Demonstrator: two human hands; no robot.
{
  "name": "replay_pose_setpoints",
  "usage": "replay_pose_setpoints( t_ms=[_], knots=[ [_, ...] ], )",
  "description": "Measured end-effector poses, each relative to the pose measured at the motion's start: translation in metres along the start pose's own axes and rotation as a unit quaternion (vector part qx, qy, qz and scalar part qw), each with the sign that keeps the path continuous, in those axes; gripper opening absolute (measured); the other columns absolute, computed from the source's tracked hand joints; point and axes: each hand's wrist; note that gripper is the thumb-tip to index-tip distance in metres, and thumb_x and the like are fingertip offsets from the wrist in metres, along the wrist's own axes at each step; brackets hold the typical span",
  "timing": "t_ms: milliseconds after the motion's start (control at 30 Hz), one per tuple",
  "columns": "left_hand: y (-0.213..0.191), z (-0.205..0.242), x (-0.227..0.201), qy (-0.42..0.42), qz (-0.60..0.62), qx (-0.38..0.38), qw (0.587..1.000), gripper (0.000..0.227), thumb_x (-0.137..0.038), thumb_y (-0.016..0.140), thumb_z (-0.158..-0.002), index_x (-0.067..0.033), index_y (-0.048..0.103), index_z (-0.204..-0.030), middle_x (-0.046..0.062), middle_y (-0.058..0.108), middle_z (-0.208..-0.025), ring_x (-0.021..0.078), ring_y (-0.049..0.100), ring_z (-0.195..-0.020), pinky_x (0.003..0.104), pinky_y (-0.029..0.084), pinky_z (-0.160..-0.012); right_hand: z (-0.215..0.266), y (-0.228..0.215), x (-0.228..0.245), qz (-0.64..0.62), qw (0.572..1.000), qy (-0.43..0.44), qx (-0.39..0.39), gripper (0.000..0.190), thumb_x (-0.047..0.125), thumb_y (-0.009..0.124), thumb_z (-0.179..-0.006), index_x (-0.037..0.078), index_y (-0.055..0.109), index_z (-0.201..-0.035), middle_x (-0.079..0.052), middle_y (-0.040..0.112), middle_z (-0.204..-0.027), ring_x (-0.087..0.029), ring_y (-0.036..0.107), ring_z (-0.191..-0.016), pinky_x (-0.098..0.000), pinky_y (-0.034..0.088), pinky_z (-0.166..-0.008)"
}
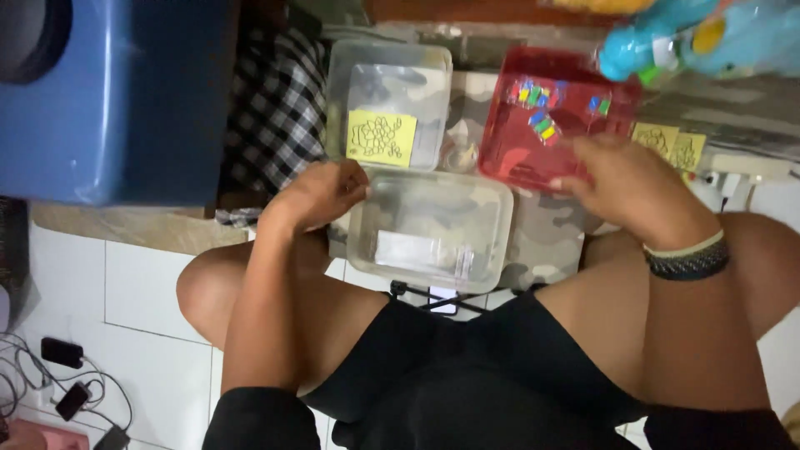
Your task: Sorting and packaging small yellow stickers and blue items into plastic containers.
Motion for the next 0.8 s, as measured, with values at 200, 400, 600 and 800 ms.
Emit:
replay_pose_setpoints(
  t_ms=[200, 400, 600, 800],
  knots=[
    [0.027, 0.038, -0.007, 0.019, 0.019, -0.009, 1.0, 0.039, -0.025, 0.07, -0.089, -0.0074, 0.066, -0.124, 0.009, 0.076, -0.104, 0.0294, 0.073, -0.091, 0.041, 0.058, -0.077, 0.025, 0.008, 0.02, -0.047, 0.996, -0.064, -0.038, 0.057, 0.026, 0.071, -0.088, 0.004, 0.062, -0.14, -0.017, 0.068, -0.127, -0.037, 0.069, -0.095, -0.0456, 0.055, -0.082],
    [0.004, 0.019, -0.012, -0.096, -0.013, -0.01, 0.995, 0.041, -0.03, 0.073, -0.089, -0.013, 0.065, -0.126, 0.007, 0.075, -0.112, 0.0304, 0.072, -0.099, 0.044, 0.057, -0.085, 0.01, -0.004, 0.024, -0.028, 0.994, -0.109, -0.001, 0.06, 0.026, 0.074, -0.082, 0.014, 0.061, -0.139, -0.012, 0.068, -0.099, -0.032, 0.068, -0.086, -0.0439, 0.055, -0.078],
    [0.005, -0.038, 0.012, -0.005, 0.014, -0.158, 0.987, 0.037, -0.019, 0.075, -0.084, -0.01, 0.068, -0.12, 0.013, 0.075, -0.096, 0.0362, 0.071, -0.083, 0.047, 0.056, -0.069, -0.027, -0.003, 0.0, -0.002, 0.997, -0.05, 0.062, 0.068, 0.039, 0.071, -0.084, 0.019, 0.053, -0.147, -0.011, 0.069, -0.116, -0.033, 0.072, -0.09, -0.0445, 0.059, -0.08],
    [0.056, -0.125, 0.041, 0.029, -0.119, -0.266, 0.956, 0.056, -0.011, 0.076, -0.074, -0.0159, 0.063, -0.129, 0.011, 0.061, -0.124, 0.0377, 0.065, -0.101, 0.048, 0.055, -0.085, -0.035, 0.003, -0.004, 0.012, 0.997, -0.071, -0.029, 0.052, 0.027, 0.071, -0.083, 0.008, 0.065, -0.131, -0.017, 0.072, -0.112, -0.041, 0.069, -0.092, -0.0493, 0.056, -0.08]
  ],
)
Point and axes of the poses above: each hand's wrist, its own z-axis away from the middle knuckle, its own y-axis out of the palm, x = y × z
